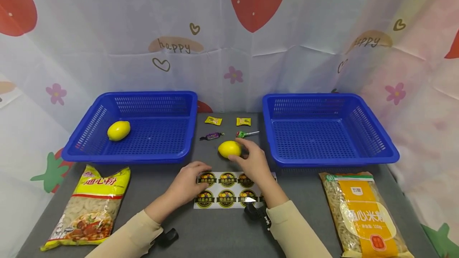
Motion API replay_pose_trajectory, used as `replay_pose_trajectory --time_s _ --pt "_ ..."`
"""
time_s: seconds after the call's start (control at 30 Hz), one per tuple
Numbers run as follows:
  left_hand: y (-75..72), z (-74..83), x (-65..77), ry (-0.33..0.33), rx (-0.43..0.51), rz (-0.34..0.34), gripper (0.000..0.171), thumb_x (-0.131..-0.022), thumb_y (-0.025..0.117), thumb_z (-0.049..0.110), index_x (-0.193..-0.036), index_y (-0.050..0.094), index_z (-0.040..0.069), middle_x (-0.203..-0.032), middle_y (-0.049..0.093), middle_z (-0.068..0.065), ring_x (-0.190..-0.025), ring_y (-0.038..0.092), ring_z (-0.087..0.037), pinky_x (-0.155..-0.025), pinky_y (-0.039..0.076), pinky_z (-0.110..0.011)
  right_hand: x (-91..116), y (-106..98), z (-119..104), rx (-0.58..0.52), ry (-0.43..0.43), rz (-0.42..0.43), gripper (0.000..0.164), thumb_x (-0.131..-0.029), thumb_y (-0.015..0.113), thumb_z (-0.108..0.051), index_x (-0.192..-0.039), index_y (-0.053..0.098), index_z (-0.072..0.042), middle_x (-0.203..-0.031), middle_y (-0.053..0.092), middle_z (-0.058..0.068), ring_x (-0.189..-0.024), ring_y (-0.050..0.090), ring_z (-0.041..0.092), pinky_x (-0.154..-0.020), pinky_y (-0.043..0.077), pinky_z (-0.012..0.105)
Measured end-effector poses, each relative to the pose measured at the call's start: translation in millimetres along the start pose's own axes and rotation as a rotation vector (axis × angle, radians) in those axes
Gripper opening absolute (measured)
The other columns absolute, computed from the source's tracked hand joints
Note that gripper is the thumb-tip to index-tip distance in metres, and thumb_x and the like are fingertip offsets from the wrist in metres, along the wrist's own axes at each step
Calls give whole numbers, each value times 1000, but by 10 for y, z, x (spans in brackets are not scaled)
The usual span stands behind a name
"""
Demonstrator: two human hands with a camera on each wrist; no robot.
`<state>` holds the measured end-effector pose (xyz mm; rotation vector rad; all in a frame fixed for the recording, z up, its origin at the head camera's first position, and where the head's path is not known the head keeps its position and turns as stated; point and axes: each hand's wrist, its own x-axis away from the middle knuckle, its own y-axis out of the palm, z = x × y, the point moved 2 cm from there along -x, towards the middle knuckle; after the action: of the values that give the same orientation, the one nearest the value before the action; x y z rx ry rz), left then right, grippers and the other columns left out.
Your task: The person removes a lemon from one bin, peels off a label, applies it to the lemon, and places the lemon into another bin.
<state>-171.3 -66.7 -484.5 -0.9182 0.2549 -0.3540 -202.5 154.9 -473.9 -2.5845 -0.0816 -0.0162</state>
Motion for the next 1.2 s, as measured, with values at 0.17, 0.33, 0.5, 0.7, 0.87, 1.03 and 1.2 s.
replay_pose_trajectory --time_s 0.17,0.33,0.5,0.7,0.87,1.03,1.2 --pt "2 2 12 9 -23 1 38 -83 80 7 -120 71 2 -118 67 -13 -113 62 -33 -100 50 -49 246 -7 -20 17 -14 -4 62 -89 79 -31 -145 55 -21 -148 53 9 -129 58 36 -101 52 49" --pt "20 14 26 11 -23 -9 37 -84 79 9 -119 71 1 -116 67 -13 -111 61 -32 -98 51 -47 431 -2 127 67 -28 -78 55 -90 78 -29 -140 60 -18 -141 59 10 -121 63 34 -95 56 45" --pt "27 31 30 -4 -38 -5 34 -84 79 11 -116 73 1 -113 66 -12 -107 58 -29 -96 51 -45 503 -7 275 128 -80 -115 51 -87 81 -25 -135 64 -16 -141 58 6 -119 64 31 -96 55 45" --pt "39 19 3 -39 -33 -38 30 -84 81 14 -111 74 4 -106 65 -10 -102 59 -27 -91 51 -45 540 11 283 277 -174 -166 53 -85 83 -28 -134 66 -18 -148 50 9 -135 49 36 -103 45 60" --pt "51 -10 -45 -90 7 -55 27 -81 82 13 -105 71 4 -94 61 -7 -89 56 -21 -82 50 -40 537 38 265 312 -179 -185 51 -85 82 -26 -133 68 -18 -151 47 11 -142 39 37 -105 43 60" --pt "53 -3 -61 -148 20 -71 26 -82 81 14 -103 68 6 -97 59 -7 -91 55 -22 -85 50 -41 522 58 293 314 -188 -189 52 -85 82 -27 -134 67 -16 -151 47 10 -142 39 37 -105 42 61" --pt "54 -1 -54 -166 27 -67 27 -83 81 15 -103 65 7 -101 58 -7 -94 55 -23 -87 50 -43 517 63 299 296 -191 -184 53 -85 83 -26 -134 66 -16 -151 48 9 -142 39 36 -106 42 61"
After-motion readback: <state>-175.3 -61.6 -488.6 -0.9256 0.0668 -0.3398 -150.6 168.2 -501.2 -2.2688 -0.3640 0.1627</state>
